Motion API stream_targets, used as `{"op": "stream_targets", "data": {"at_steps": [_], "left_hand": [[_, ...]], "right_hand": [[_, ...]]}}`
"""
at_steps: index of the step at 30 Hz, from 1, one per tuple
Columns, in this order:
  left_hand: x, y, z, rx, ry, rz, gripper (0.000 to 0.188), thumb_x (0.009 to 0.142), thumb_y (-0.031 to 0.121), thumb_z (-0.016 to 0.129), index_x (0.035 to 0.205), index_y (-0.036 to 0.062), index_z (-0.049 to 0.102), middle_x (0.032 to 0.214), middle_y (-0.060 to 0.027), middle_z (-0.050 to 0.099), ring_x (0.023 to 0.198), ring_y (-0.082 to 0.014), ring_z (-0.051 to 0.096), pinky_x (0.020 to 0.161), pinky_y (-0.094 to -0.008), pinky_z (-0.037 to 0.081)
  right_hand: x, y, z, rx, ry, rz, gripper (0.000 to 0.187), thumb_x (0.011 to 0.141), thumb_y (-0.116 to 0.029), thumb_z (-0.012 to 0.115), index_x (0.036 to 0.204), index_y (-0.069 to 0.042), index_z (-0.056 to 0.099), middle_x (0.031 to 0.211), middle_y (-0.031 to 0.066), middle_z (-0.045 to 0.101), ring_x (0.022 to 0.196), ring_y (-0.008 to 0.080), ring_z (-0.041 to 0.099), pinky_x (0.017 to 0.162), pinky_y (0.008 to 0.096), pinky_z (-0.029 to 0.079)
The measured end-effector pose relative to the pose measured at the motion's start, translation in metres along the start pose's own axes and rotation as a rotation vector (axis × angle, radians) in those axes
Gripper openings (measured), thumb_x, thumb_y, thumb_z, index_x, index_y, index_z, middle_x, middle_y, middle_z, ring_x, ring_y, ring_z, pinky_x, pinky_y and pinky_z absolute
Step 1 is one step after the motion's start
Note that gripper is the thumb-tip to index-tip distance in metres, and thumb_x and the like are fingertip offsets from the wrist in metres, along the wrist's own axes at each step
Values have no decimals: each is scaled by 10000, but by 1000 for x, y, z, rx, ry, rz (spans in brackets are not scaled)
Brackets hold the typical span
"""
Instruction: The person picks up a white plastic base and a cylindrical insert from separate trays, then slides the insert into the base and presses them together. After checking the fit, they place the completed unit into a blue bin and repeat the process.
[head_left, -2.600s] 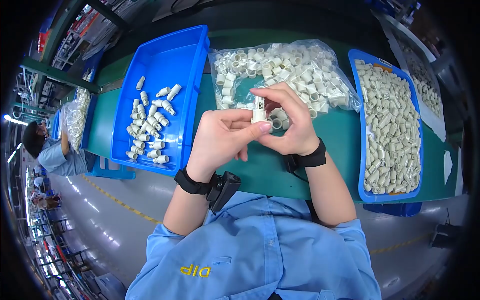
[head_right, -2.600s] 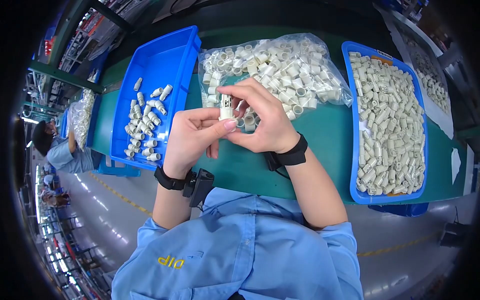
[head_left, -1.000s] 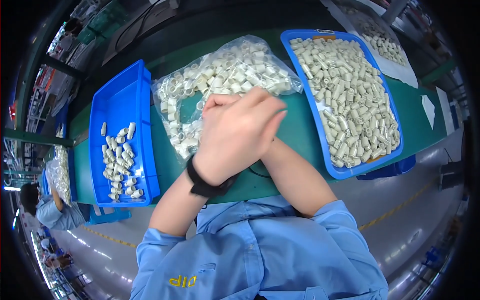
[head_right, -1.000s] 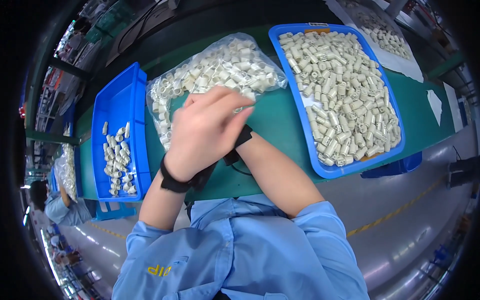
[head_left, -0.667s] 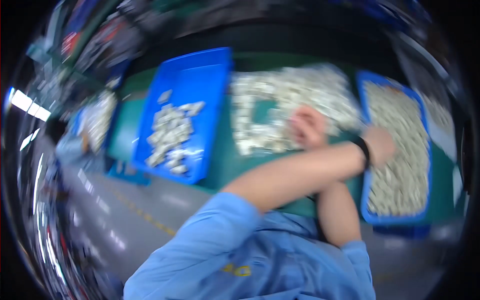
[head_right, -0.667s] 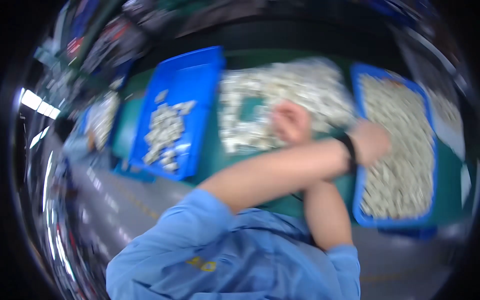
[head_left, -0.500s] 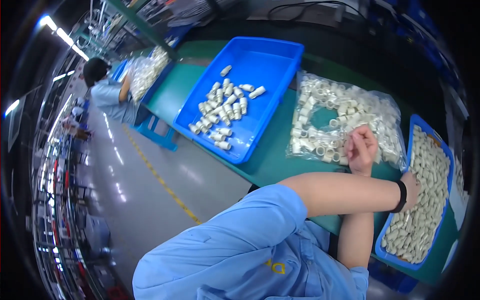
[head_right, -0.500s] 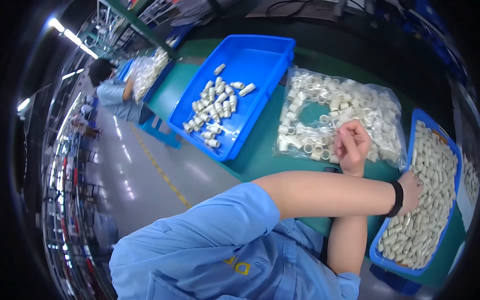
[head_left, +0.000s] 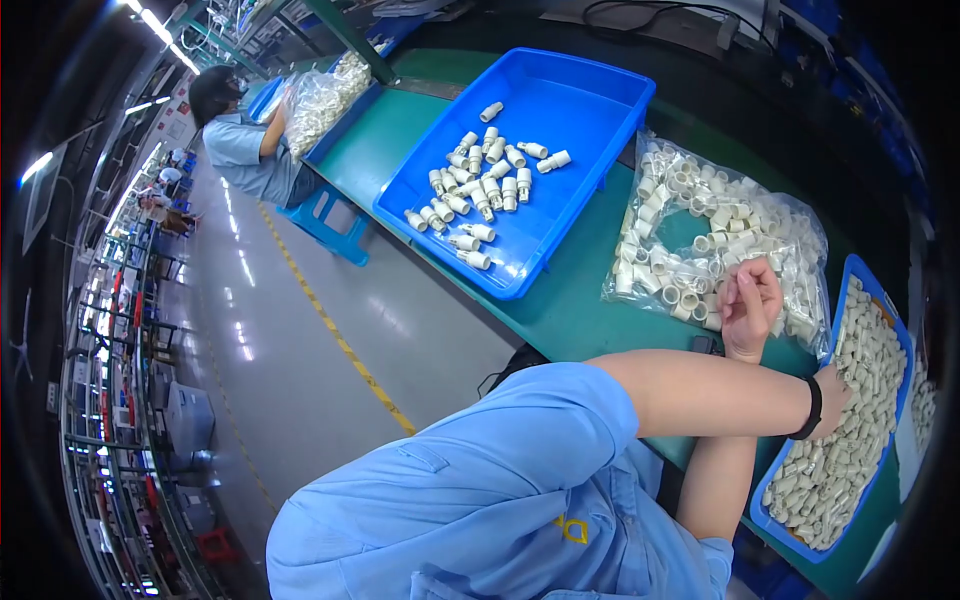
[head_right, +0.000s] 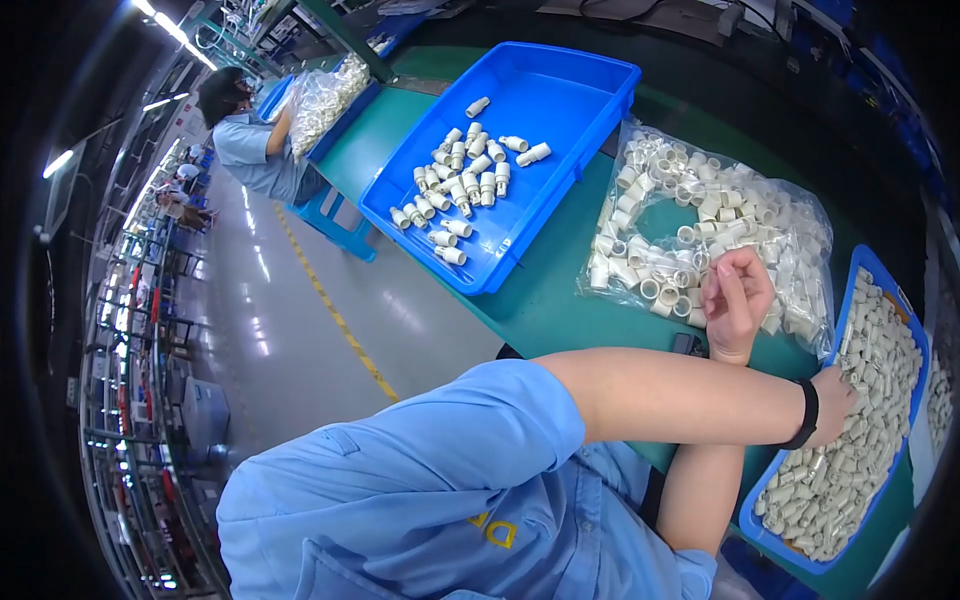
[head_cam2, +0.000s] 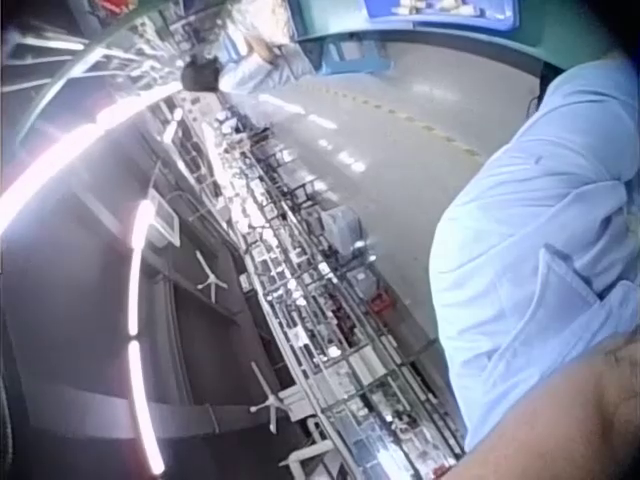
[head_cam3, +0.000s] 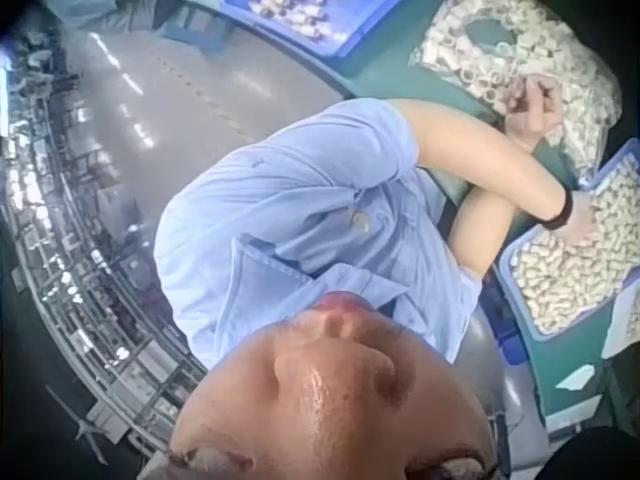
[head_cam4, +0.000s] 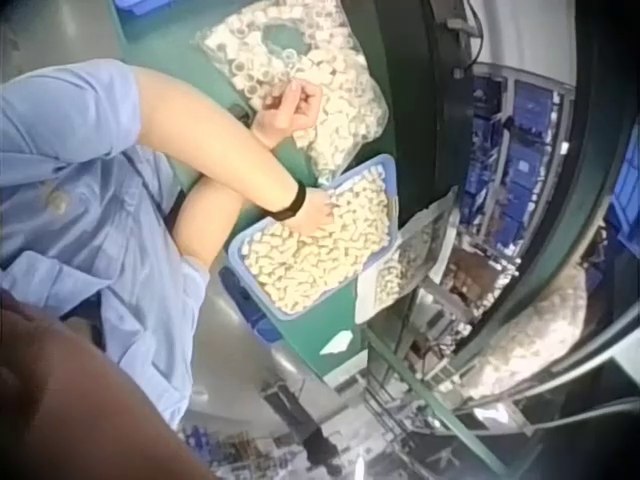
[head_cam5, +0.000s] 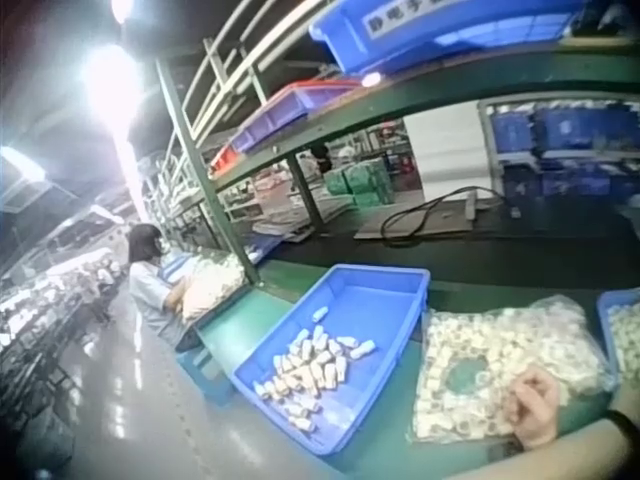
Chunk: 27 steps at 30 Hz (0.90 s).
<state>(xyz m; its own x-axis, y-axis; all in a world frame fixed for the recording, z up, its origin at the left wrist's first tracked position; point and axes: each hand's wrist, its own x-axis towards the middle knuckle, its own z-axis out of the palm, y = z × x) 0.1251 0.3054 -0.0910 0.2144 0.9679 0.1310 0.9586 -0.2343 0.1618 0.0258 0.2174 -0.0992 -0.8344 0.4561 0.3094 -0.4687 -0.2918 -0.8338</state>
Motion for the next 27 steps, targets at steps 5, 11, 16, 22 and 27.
{"op": "stream_targets", "data": {"at_steps": [5,11,16,22,27], "left_hand": [[-4,-9,-1,-136,184,-76,302,887,261,598,1077,85,753,1245,-164,596,1172,-308,561,877,-463,445],[-74,-29,-112,-243,365,25,218,861,244,653,956,52,699,914,-167,683,893,-322,685,631,-442,534],[-193,-112,-163,-261,542,-520,310,785,201,703,993,-4,601,829,-167,690,868,-358,682,686,-463,540],[-219,-129,-129,-346,598,-706,281,811,192,691,1000,6,599,814,-179,696,848,-376,688,707,-465,545],[-221,-129,-123,-361,694,-515,274,819,193,685,1024,23,621,832,-185,694,855,-370,688,720,-466,545]], "right_hand": [[-1,3,3,-49,-49,13,117,966,-113,559,895,-33,511,655,25,468,468,81,375,438,213,316],[-3,-10,-19,92,23,78,118,991,-142,540,975,-25,535,710,42,521,514,98,434,477,237,390],[11,-10,22,235,543,-40,366,1033,-218,494,1323,6,509,1050,117,639,866,147,622,792,274,518],[8,-7,-8,266,-29,-119,475,1070,-295,436,1425,21,441,1272,127,590,1112,182,586,1000,324,450],[9,-12,-7,-17,217,-53,403,1074,-266,451,1326,42,513,1163,92,612,1022,158,569,929,305,449]]}}
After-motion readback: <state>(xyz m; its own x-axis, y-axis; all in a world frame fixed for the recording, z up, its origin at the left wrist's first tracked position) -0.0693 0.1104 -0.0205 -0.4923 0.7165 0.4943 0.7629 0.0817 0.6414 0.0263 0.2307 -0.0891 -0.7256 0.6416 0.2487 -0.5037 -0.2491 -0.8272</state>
